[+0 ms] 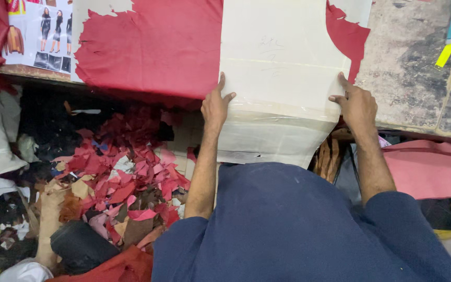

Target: The person lays red fabric on a worktable, smooths it, and uses a rotary cutter to cut along a paper pattern. They remove the cut piece, clear scraps, and then place a new pattern piece on the fabric to prepare for another cut.

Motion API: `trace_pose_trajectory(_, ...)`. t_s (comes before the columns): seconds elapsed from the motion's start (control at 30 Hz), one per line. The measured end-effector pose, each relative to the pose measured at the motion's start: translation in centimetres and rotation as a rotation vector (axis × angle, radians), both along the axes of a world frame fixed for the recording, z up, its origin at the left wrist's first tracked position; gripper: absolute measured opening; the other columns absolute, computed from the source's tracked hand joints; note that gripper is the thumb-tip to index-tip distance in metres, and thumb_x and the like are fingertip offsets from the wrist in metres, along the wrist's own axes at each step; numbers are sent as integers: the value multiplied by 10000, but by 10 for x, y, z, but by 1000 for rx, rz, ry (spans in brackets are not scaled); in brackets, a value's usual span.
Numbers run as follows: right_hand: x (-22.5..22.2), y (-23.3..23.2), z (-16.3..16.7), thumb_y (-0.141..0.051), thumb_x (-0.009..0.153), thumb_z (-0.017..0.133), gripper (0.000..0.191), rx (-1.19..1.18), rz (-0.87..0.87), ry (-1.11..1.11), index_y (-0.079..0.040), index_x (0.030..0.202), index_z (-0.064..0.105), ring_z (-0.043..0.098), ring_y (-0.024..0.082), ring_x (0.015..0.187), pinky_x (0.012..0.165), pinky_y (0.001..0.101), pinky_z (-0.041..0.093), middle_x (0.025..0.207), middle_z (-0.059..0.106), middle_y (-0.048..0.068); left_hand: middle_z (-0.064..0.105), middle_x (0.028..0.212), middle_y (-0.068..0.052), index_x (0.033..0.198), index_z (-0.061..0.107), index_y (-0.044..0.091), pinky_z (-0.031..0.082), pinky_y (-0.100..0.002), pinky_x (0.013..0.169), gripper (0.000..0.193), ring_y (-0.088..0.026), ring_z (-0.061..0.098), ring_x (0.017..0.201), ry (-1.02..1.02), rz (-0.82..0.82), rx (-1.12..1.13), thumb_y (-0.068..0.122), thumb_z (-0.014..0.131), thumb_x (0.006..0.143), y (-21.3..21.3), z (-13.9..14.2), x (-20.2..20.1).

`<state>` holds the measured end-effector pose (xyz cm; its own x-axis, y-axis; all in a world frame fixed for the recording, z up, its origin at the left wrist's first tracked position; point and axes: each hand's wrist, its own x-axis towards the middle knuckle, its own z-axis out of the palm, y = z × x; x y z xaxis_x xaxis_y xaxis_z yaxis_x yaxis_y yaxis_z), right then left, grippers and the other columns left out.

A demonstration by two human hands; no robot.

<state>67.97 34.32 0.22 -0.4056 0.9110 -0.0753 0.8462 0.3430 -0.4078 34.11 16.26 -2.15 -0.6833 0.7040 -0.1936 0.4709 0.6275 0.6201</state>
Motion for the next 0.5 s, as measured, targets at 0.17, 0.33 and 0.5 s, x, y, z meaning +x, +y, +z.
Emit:
trace_pose_trajectory(0.17, 0, -1, 2, -326, 858, 844, 691, 2, 16, 7, -225, 1503, 620, 682, 382, 779, 719, 516, 515, 823, 687, 189, 670, 1247, -231, 1540, 437, 290, 503, -512, 940, 770, -429, 634, 1153, -1, 3, 14, 346, 802, 863, -1, -2, 0)
trace_pose_trajectory(0.33, 3, -1, 2, -322, 848, 850, 689, 34, 32, 10, -212, 1490, 626, 679, 388, 780, 720, 518, 516, 807, 681, 182, 682, 1238, -234, 1545, 445, 272, 506, -512, 947, 765, -426, 647, 1150, 19, -8, 33, 339, 801, 871, -4, -3, 1)
trace_pose_trajectory(0.5, 4, 0, 1, -319, 832, 854, 692, 31, 15, 12, -217, 1479, 632, 672, 396, 775, 719, 526, 512, 794, 680, 176, 674, 1256, -234, 1509, 476, 246, 500, -529, 902, 750, -451, 634, 1126, 75, -8, 112, 316, 819, 846, -5, 5, 6)
